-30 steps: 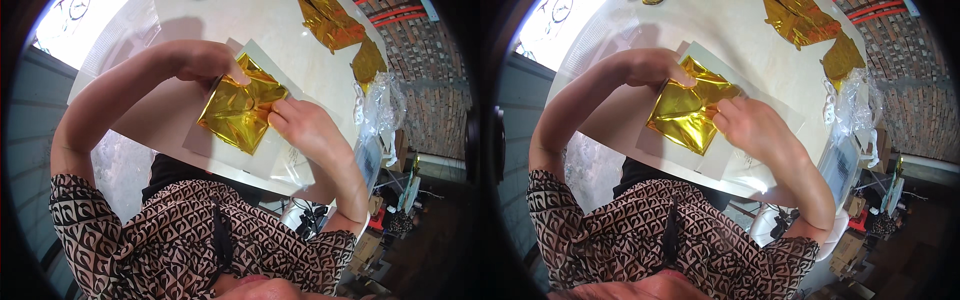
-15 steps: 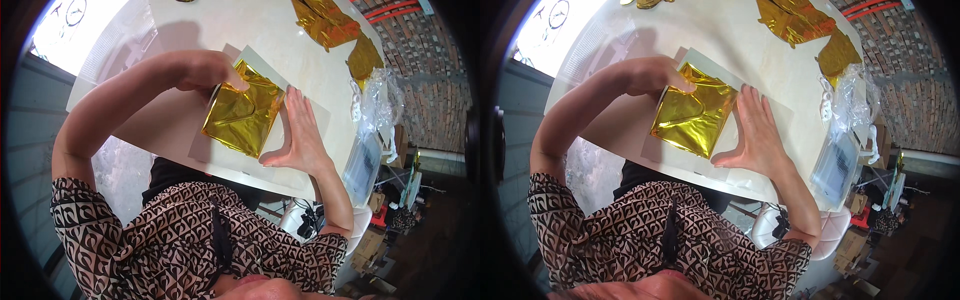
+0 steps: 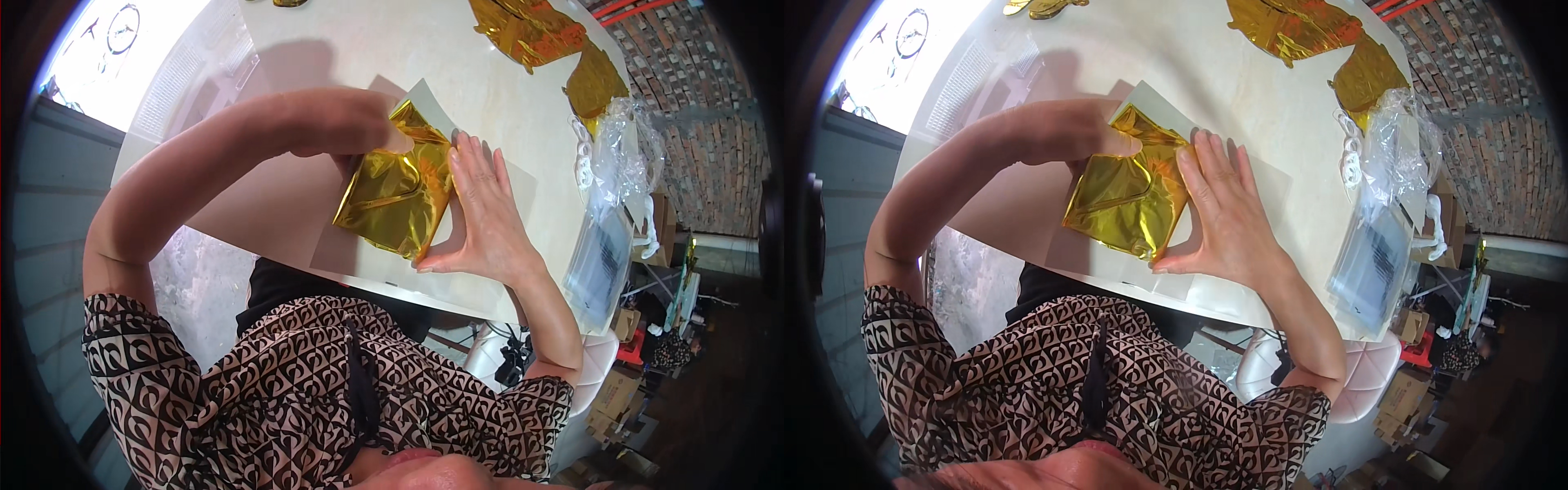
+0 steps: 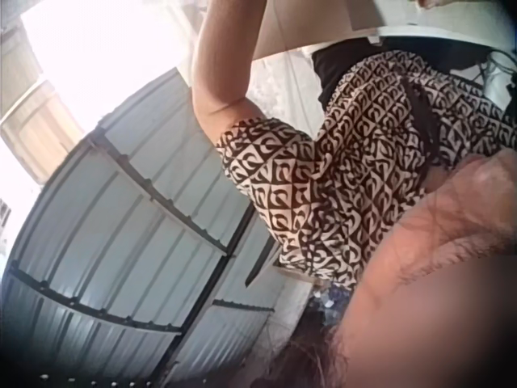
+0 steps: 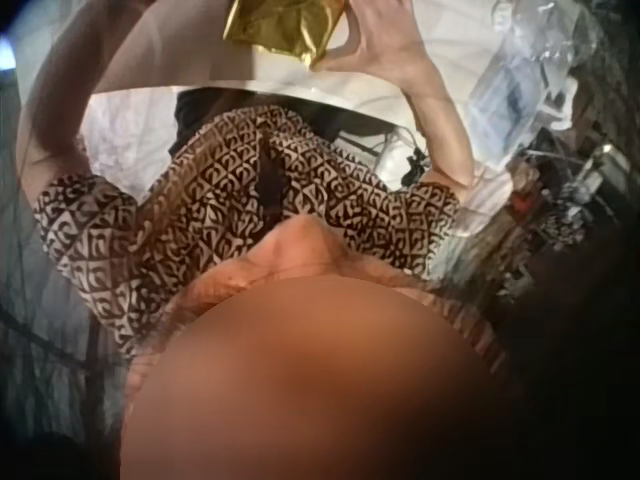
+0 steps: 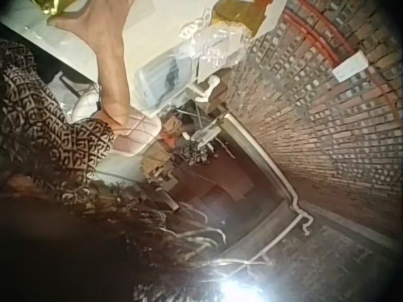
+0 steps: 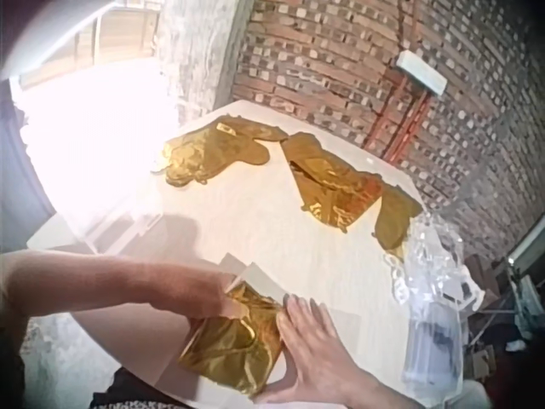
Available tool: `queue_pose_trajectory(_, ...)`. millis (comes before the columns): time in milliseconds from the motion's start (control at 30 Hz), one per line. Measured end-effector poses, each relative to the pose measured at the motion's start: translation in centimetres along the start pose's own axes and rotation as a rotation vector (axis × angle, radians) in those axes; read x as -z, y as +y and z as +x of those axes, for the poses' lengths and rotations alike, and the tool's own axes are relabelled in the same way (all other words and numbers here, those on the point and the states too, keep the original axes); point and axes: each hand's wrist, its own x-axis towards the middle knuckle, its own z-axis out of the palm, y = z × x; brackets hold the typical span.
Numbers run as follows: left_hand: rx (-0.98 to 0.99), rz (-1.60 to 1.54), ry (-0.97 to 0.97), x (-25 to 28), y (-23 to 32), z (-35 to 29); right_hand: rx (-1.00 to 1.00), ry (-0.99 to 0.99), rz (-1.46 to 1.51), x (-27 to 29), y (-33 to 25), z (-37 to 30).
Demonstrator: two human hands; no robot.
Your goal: Folding gold foil balloons and placing them into plastic packaging sleeves with backing cards.
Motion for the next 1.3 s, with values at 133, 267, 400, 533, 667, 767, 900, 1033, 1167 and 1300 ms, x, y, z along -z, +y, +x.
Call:
queue_pose_trajectory(133,-0.044,0.141,0.115,-1.1,0.0,0.3,0.012,-0.014,0.037,0.0,0.1,-0.2)
queue_pose_trajectory(267,-0.227,0.139,0.229,-2.5,-1.0,0.3,0.003,-0.051,0.046,0.3,0.0,0.0)
queue_pose_trajectory(400,-0.29,0.259,0.317,-3.9,-2.9,1.1,0.018,-0.046,0.039,0.4,-0.3,0.6)
queue_pose_trajectory(533,-0.449,0.072,0.409,-5.0,-4.8,1.8,0.012,0.023,0.012,1.8,-0.8,0.1)
queue_pose_trajectory(667,-0.46,-0.293,0.568,-6.0,-2.0,-2.4,-0.232,0.493,0.133,3.7,-3.2,-2.1)
queue_pose_trajectory(767,-0.628,-0.535,0.594,-7.2,-1.5,-3.3,-0.23,1.261,0.623,1.4,-2.3,-5.8)
queue_pose_trajectory(900,-0.688,-0.761,0.622,-9.5,-2.2,-3.2,-0.459,1.256,1.481,0.9,-6.0,-4.9)
queue_pose_trajectory(1033,-0.705,-0.708,0.661,-11.2,-2.0,-3.1,0.308,0.655,1.982,-3.4,-2.6,-6.2)
queue_pose_trajectory(1167,-0.762,-0.631,0.723,-11.3,-3.4,-3.3,-0.516,1.146,1.235,-0.9,-9.7,-1.2)
queue_pose_trajectory(1300,-0.837,-0.679,0.832,-11.9,-3.1,-4.5,-0.384,1.06,1.241,-1.0,-10.7,-0.4)
